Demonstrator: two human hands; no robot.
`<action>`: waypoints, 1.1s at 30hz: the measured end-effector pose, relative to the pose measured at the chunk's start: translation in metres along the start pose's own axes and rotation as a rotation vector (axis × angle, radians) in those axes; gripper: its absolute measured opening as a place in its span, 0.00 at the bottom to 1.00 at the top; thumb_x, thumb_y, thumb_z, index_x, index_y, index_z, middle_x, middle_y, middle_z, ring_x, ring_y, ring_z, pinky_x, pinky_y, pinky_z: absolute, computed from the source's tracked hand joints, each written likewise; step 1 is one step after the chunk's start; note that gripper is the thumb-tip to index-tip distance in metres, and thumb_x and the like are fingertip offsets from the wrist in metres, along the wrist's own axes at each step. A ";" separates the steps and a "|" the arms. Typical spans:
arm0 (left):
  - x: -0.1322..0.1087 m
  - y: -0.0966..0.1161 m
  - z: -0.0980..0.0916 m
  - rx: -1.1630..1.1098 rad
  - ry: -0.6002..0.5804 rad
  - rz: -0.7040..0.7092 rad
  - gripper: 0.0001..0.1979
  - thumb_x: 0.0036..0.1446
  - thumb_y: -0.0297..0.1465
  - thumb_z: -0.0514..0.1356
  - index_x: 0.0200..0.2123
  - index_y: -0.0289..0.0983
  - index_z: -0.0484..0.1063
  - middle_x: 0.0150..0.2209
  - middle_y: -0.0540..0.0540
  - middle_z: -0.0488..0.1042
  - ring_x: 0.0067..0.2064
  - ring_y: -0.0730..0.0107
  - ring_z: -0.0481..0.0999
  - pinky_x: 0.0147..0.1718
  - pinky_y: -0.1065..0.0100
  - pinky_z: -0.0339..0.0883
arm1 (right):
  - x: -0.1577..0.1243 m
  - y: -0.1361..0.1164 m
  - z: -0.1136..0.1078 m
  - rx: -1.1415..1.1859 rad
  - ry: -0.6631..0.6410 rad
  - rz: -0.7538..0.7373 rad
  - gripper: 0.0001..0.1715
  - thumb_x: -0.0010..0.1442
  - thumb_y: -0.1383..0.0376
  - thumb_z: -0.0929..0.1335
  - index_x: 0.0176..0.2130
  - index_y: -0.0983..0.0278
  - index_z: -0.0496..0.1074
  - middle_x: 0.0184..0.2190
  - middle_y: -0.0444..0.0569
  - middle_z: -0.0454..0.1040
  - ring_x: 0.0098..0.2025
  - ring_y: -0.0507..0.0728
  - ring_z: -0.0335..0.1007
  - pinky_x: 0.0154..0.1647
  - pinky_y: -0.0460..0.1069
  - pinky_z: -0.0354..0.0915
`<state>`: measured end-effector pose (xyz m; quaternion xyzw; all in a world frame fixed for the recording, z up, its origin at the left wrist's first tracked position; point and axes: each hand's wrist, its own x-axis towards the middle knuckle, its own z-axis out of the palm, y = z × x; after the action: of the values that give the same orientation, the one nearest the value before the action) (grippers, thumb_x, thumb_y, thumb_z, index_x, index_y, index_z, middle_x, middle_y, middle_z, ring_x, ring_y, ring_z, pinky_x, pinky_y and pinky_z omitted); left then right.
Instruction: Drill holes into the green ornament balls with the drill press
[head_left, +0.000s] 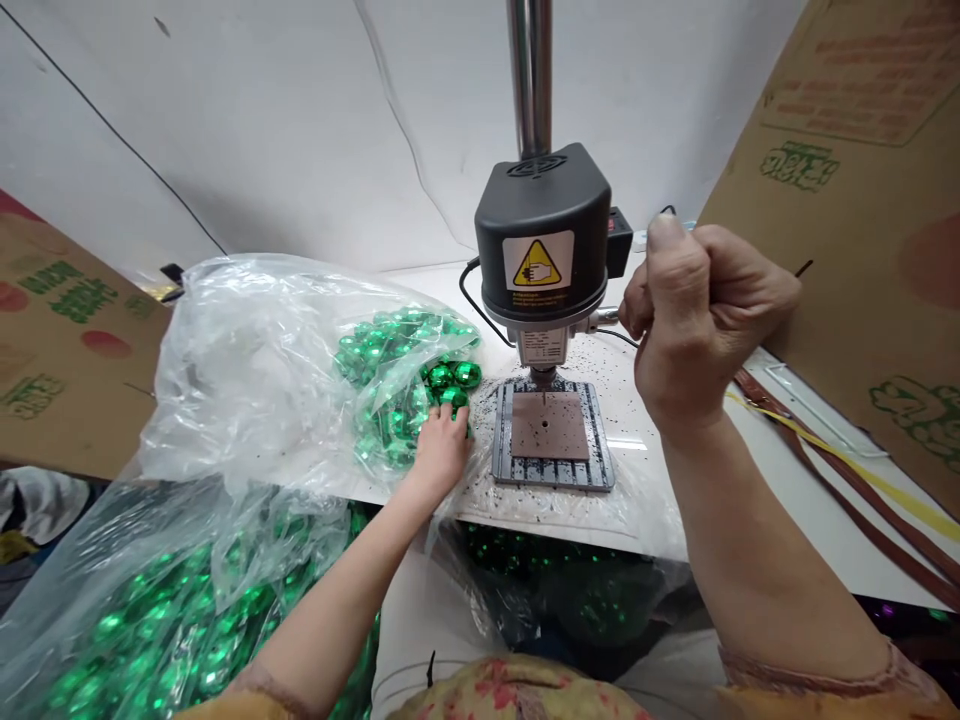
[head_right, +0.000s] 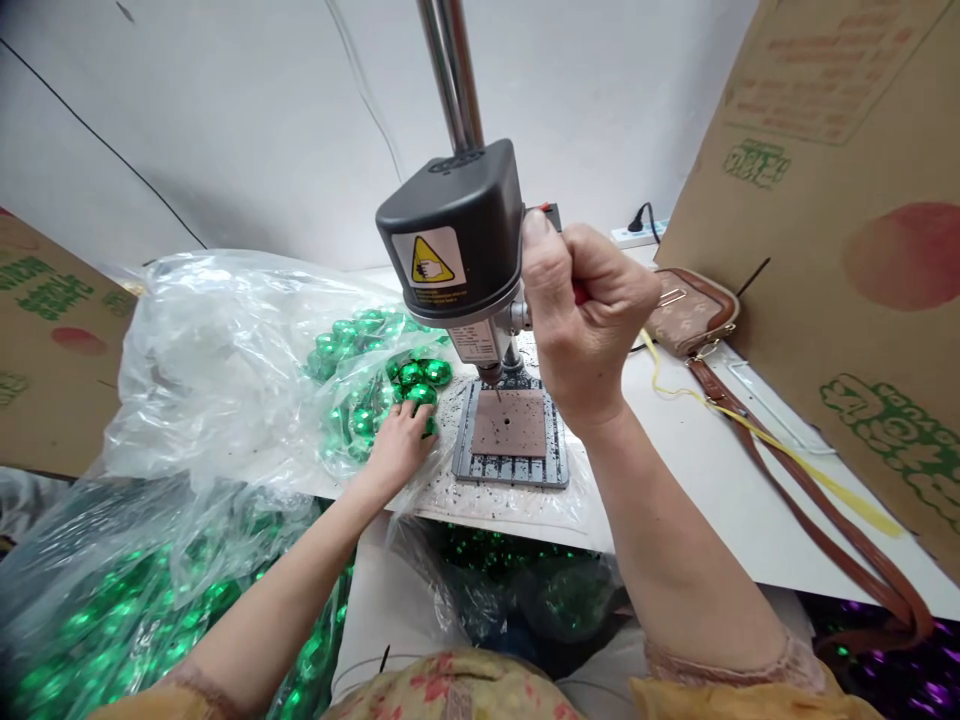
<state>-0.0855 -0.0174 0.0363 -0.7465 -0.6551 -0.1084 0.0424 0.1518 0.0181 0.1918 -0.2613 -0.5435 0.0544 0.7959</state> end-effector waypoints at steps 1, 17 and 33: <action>0.002 -0.005 0.000 0.000 -0.021 -0.017 0.15 0.52 0.22 0.64 0.43 0.37 0.74 0.42 0.38 0.72 0.49 0.45 0.71 0.48 0.48 0.68 | 0.000 -0.001 0.000 -0.002 0.001 -0.003 0.28 0.65 0.63 0.66 0.18 0.60 0.52 0.13 0.39 0.52 0.16 0.47 0.47 0.18 0.51 0.47; -0.003 0.042 -0.017 -1.545 0.118 -0.239 0.25 0.66 0.51 0.52 0.60 0.46 0.64 0.48 0.42 0.76 0.40 0.65 0.79 0.37 0.62 0.76 | -0.003 -0.002 -0.001 -0.021 -0.005 -0.018 0.27 0.66 0.66 0.65 0.18 0.61 0.54 0.14 0.39 0.51 0.16 0.46 0.48 0.19 0.49 0.47; 0.024 0.061 0.041 -1.376 0.091 -0.114 0.28 0.56 0.46 0.67 0.56 0.40 0.70 0.51 0.41 0.77 0.53 0.58 0.77 0.54 0.55 0.72 | -0.002 -0.008 -0.003 0.028 -0.025 0.039 0.28 0.66 0.66 0.65 0.17 0.63 0.54 0.15 0.38 0.50 0.17 0.44 0.48 0.20 0.47 0.47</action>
<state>-0.0178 0.0059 0.0060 -0.5631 -0.4731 -0.5324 -0.4191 0.1517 0.0098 0.1927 -0.2599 -0.5473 0.0808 0.7915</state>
